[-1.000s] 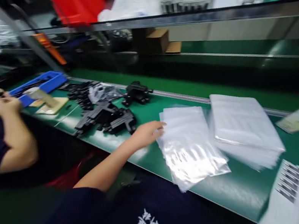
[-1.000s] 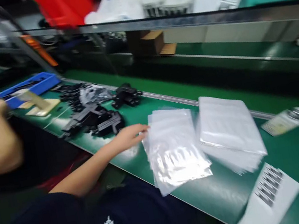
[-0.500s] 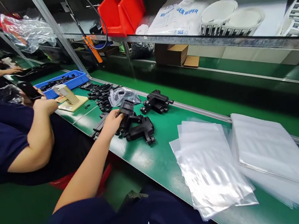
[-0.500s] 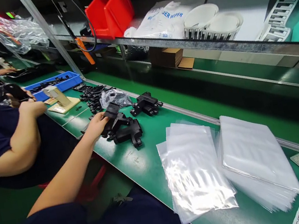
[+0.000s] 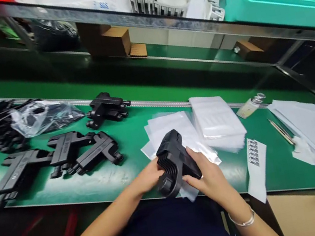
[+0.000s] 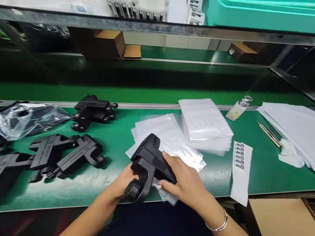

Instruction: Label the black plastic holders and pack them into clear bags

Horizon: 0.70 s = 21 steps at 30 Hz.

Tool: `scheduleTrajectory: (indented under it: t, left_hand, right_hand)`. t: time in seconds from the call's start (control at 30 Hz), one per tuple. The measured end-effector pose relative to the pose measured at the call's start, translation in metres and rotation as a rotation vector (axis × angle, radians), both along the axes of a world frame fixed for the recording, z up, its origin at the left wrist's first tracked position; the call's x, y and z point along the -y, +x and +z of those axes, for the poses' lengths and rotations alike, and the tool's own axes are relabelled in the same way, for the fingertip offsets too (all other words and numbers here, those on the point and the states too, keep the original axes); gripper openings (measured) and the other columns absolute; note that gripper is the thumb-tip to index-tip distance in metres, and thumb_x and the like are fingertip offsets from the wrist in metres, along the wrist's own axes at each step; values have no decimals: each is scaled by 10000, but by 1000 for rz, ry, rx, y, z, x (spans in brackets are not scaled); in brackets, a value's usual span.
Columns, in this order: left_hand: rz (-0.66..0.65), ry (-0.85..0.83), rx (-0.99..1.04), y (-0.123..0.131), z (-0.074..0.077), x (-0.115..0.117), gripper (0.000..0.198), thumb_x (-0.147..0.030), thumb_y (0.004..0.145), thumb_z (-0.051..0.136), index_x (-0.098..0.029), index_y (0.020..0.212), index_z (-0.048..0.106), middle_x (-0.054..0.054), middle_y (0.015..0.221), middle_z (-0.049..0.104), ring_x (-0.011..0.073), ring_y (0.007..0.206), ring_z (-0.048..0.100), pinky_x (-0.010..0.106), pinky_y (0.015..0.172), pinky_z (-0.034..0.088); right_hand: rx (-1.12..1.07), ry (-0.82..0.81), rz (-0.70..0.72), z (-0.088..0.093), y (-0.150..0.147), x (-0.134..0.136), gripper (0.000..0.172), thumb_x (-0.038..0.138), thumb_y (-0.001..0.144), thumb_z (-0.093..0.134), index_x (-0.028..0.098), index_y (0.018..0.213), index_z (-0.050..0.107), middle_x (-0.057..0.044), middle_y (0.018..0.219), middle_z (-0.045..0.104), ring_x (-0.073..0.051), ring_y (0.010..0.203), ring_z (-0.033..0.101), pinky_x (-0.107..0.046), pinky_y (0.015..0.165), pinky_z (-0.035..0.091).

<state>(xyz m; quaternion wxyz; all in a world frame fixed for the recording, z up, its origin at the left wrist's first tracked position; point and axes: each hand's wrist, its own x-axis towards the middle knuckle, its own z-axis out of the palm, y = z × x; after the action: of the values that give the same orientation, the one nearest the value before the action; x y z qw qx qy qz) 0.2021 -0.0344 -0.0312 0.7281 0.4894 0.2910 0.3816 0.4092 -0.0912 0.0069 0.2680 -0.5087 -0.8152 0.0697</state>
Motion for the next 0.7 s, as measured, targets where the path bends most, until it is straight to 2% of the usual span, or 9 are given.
scheduleTrajectory:
  t: [0.1,0.17,0.23,0.33,0.37,0.43,0.53,0.6,0.7]
  left_hand:
    - [-144,-76,31,-13,14,-13,555,-511,713,725,-164,1142,666,99,966,717,280,911,662,367,779,516]
    - [-100,6,-94,-11,20,-16,602,-567,709,721,-161,1146,637,94,1017,694,273,951,635,354,807,498]
    - [24,123,-250,-6,21,-15,597,-592,705,725,-161,1104,619,79,1021,672,265,965,609,352,835,481]
    - [183,223,-337,-3,19,-12,591,-642,766,635,-168,1115,576,77,1021,654,263,965,600,354,826,479]
    - [208,263,-352,-4,19,-11,594,-648,772,621,-175,1126,565,75,1022,652,261,956,604,350,812,482]
    - [195,370,-412,-10,20,-10,598,-641,755,638,-191,1141,555,71,1030,650,258,935,613,345,792,487]
    - [89,525,-508,-17,24,-10,609,-596,694,712,-209,1142,569,74,1079,654,273,971,620,359,844,479]
    - [76,522,-514,-16,25,-11,631,-595,680,728,-208,1154,573,80,1108,654,281,1005,613,364,879,467]
    - [167,316,-398,-7,21,-13,654,-661,724,668,-181,1161,582,87,1088,656,274,1004,600,350,862,467]
  right_hand:
    - [156,86,92,6,19,-1,637,269,933,537,267,1512,272,-113,1181,642,-260,938,633,-396,754,556]
    - [252,105,141,10,28,-1,598,187,927,514,263,1492,332,-110,1161,655,-256,885,616,-412,749,534]
    - [214,49,146,11,33,-1,571,210,925,530,261,1472,372,-118,1237,624,-275,986,599,-447,825,519]
    - [-143,-156,2,6,40,-2,564,449,908,568,261,1422,432,-127,1315,567,-289,1148,553,-462,914,498]
    - [-320,-270,-71,3,42,-4,540,531,913,519,246,1370,484,-127,1216,618,-272,1071,596,-434,859,521]
    - [-675,-545,-178,-6,44,-8,534,623,925,399,195,1173,599,-76,828,667,-202,714,628,-338,631,521]
    - [-982,-839,-185,-18,43,-13,499,650,885,449,178,897,609,33,510,486,-118,434,437,-249,453,376]
    - [-984,-791,-177,-21,40,-14,421,604,876,512,190,867,590,41,531,474,-116,469,449,-240,471,364]
    - [-694,-470,-137,-18,41,-10,301,475,955,447,211,953,591,1,676,556,-151,614,536,-274,577,432]
